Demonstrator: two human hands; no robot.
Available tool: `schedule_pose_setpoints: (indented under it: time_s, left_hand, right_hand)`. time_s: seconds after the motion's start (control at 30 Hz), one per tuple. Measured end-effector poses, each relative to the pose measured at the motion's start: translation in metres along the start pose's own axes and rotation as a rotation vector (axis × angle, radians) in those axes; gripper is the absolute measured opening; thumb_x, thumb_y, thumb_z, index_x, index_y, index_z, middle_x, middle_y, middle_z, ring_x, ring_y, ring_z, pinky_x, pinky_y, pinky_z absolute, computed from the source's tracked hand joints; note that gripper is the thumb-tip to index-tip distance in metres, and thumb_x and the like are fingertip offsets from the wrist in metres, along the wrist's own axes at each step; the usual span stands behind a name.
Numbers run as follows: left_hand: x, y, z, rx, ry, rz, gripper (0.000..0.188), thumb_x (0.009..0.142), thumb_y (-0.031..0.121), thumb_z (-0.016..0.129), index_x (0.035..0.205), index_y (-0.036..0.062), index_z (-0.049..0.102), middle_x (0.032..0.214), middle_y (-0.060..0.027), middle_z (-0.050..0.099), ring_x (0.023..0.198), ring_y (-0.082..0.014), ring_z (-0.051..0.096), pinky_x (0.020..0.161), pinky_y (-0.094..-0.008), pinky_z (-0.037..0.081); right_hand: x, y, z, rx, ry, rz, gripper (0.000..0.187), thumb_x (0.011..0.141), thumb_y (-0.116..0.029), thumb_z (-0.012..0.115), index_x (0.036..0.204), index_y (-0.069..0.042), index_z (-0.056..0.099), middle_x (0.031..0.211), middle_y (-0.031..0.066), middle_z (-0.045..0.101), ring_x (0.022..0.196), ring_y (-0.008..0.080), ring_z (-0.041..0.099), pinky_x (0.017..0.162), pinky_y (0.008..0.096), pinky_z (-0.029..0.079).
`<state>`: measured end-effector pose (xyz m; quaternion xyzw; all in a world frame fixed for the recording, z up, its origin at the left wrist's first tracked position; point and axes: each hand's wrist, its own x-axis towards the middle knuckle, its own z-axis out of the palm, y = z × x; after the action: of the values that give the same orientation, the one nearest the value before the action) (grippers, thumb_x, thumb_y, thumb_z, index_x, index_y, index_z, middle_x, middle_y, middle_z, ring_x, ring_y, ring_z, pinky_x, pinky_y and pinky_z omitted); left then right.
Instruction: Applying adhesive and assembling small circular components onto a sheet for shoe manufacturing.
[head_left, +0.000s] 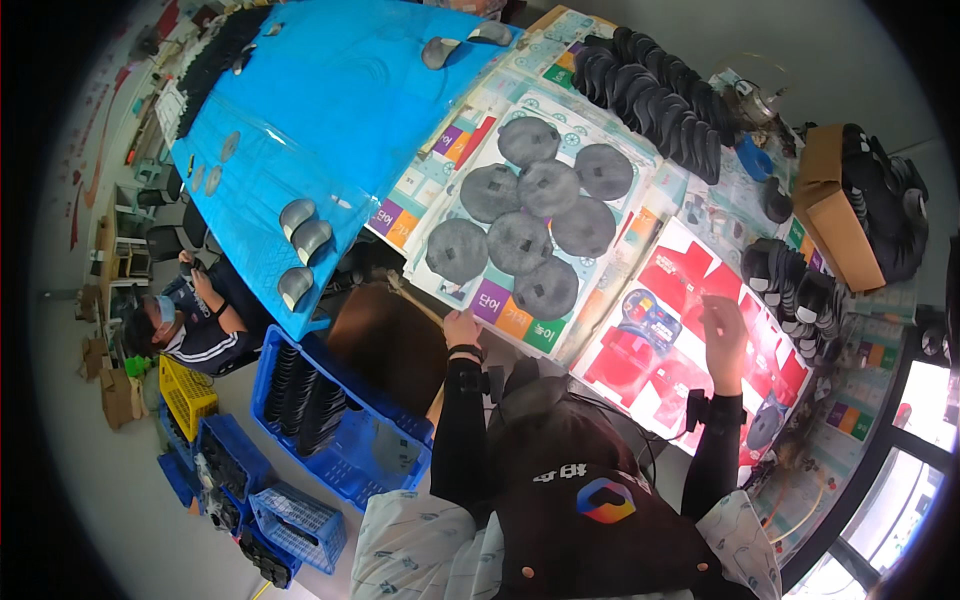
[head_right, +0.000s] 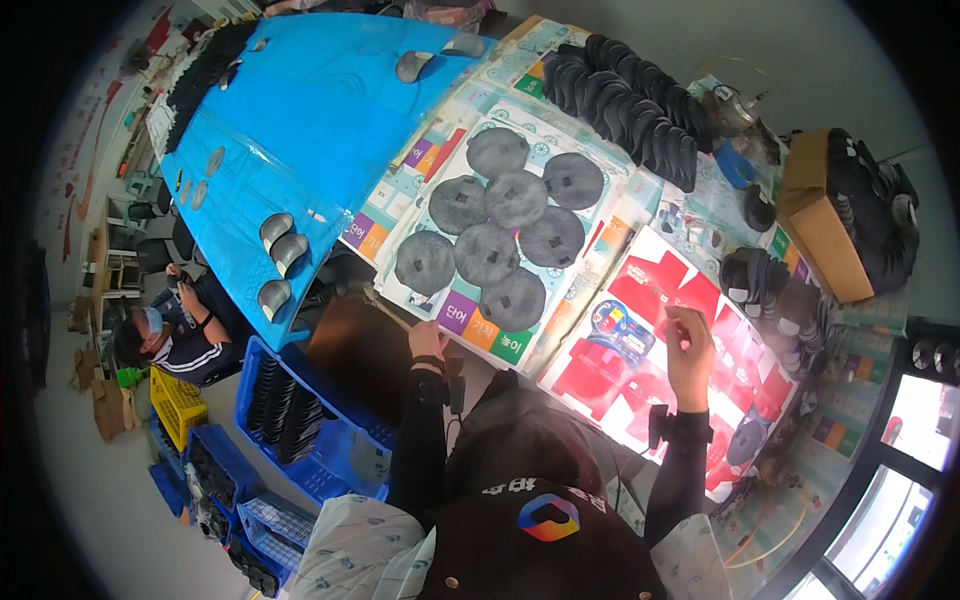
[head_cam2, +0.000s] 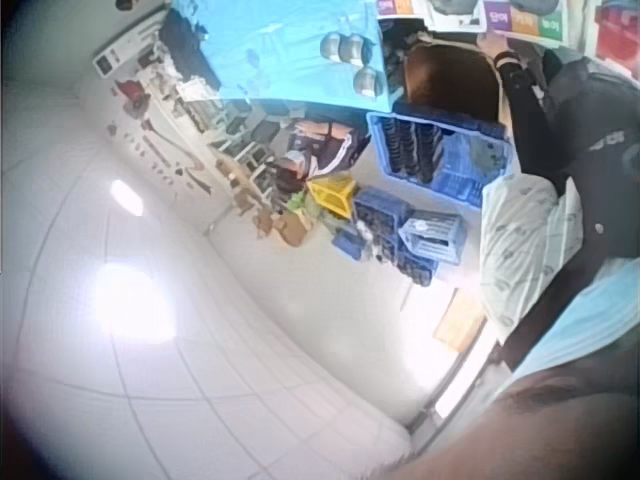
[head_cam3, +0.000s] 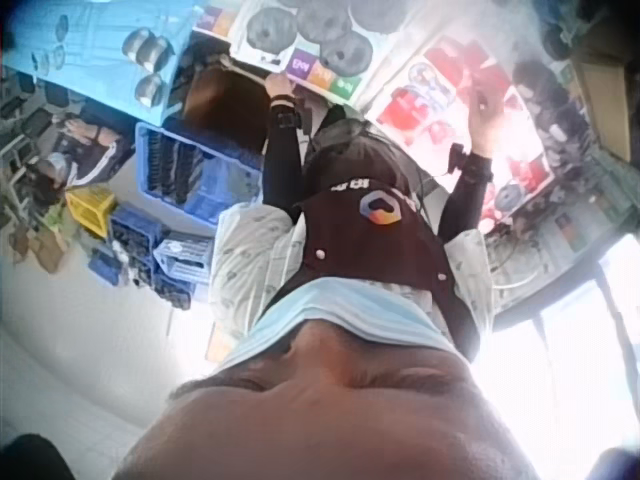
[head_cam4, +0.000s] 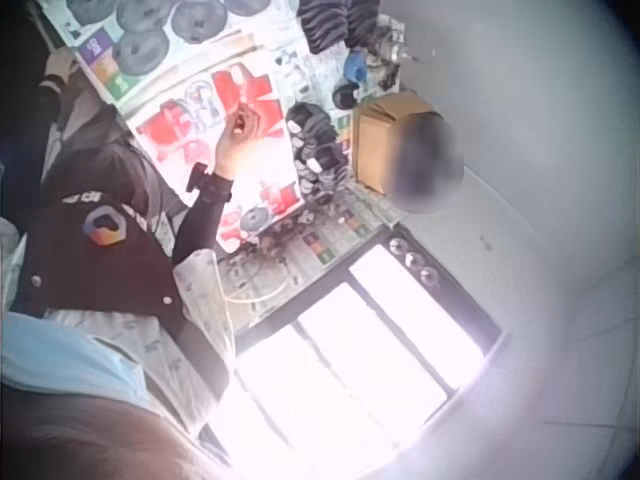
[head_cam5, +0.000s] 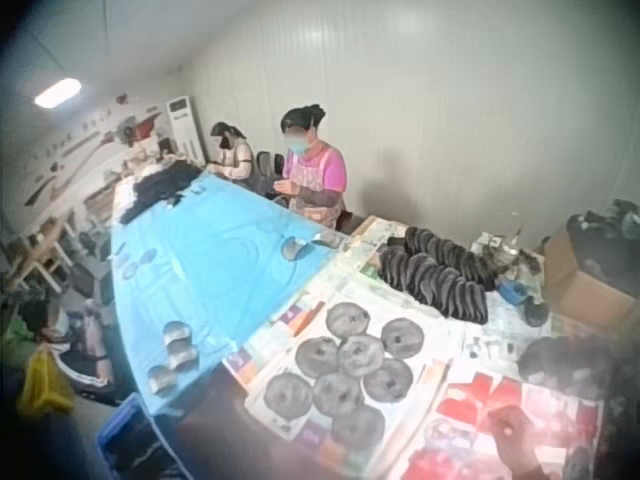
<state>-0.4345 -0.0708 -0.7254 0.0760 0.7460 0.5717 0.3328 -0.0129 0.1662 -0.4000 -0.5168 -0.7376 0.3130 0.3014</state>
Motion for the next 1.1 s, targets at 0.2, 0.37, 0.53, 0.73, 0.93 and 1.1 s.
schedule_pose_setpoints:
  time_s: [0.2,0.37,0.53,0.73,0.93,1.1]
  left_hand:
    - [-0.02,0.056,0.048,-0.346,0.08,-0.455,0.017,0.099,0.02,0.065,0.112,0.0096,0.065,0.099,-0.0032,0.066,0.09,-0.016,0.065,0.071,-0.0303,0.054]
    - [-0.038,0.092,0.016,-0.477,-0.187,-0.344,0.02,0.099,0.013,0.067,0.117,0.0103,0.06,0.099,-0.0029,0.068,0.082,-0.0171,0.069,0.064,-0.0307,0.058]
    - [-0.049,0.079,-0.014,-0.554,-0.286,-0.319,0.023,0.102,0.014,0.062,0.124,0.0104,0.059,0.103,-0.0011,0.07,0.085,-0.0137,0.069,0.065,-0.029,0.058]
    - [-0.052,0.065,-0.031,-0.789,-0.211,-0.266,0.027,0.103,0.01,0.059,0.129,0.011,0.057,0.108,-0.0002,0.067,0.094,-0.0127,0.067,0.073,-0.028,0.058]
    - [0.076,0.113,-0.01,-1.001,-0.082,-0.071,0.028,0.103,0.011,0.06,0.129,0.0039,0.055,0.119,-0.0042,0.065,0.106,-0.0172,0.065,0.09,-0.0327,0.058]
    - [0.255,0.12,0.0,-1.051,0.096,0.062,0.029,0.104,0.017,0.058,0.127,-0.0012,0.055,0.12,-0.0098,0.065,0.105,-0.0224,0.066,0.095,-0.0368,0.057]
  right_hand:
    - [-0.076,0.046,-0.102,-0.041,0.087,0.058,0.017,0.093,0.004,0.058,0.108,0.003,0.066,0.103,0.0106,0.064,0.077,0.0159,0.066,0.07,0.0285,0.052]
    - [-0.109,0.05,-0.145,-0.006,0.124,0.119,0.013,0.095,0.0,0.063,0.107,0.001,0.067,0.098,0.0097,0.064,0.081,0.0157,0.066,0.071,0.0283,0.052]
    - [-0.125,0.056,-0.161,-0.004,0.19,0.108,0.011,0.096,0.001,0.059,0.106,0.003,0.064,0.096,0.0082,0.065,0.077,0.0138,0.064,0.069,0.0267,0.05]
    - [-0.109,0.042,-0.129,-0.003,0.231,0.147,0.012,0.097,0.001,0.058,0.106,0.002,0.066,0.09,0.0054,0.066,0.073,0.0118,0.064,0.064,0.0254,0.048]
    - [-0.064,-0.008,-0.089,-0.059,0.134,0.249,0.013,0.095,0.002,0.055,0.105,0.003,0.063,0.094,0.0079,0.062,0.075,0.0148,0.063,0.071,0.0285,0.05]
    - [-0.056,-0.038,-0.077,-0.175,0.072,0.31,0.01,0.096,-0.004,0.057,0.099,0.002,0.065,0.09,0.0077,0.065,0.071,0.0152,0.064,0.066,0.0282,0.049]
